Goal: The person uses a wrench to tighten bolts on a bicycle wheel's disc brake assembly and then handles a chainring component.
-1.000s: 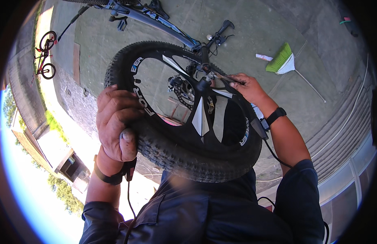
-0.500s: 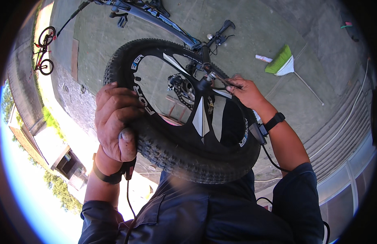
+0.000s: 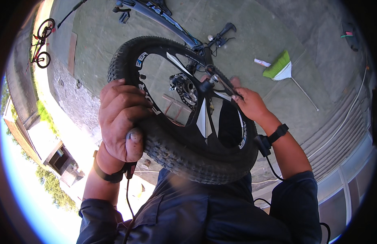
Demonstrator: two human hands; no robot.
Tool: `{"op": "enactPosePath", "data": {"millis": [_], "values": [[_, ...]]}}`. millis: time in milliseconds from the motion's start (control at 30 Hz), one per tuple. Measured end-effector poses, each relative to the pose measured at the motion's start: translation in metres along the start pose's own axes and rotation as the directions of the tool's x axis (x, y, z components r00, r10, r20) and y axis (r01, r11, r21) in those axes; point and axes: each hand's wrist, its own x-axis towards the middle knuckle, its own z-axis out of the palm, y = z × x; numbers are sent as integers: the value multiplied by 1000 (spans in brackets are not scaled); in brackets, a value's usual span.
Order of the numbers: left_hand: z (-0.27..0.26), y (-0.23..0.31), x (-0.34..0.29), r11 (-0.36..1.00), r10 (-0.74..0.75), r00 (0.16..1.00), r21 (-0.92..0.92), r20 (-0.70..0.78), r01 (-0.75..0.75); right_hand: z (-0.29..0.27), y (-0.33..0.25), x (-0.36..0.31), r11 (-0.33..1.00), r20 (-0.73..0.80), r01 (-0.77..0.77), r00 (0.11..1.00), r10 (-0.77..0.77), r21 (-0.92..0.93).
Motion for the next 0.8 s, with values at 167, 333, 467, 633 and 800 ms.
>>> {"op": "enactPosePath", "data": {"millis": [167, 333, 467, 633, 800], "values": [[2, 0, -1, 1000, 14, 1000, 0, -11, -14, -1, -14, -2, 995, 11, -71, 997, 72, -72], [1, -2, 0, 1000, 25, 1000, -4, -15, -25, -14, -34, -2, 981, 129, -166, 975, 178, -100], [3, 0, -2, 999, 32, 999, -1, -25, -32, -26, -67, 1, 911, 265, -402, 892, 367, 91], [2, -1, 0, 1000, 30, 999, -3, -18, -30, -29, -68, -2, 942, 196, -317, 936, 293, 107], [2, -3, -1, 999, 22, 999, -25, -24, -22, -36, -44, -21, 967, 182, -247, 956, 232, 62]]}}
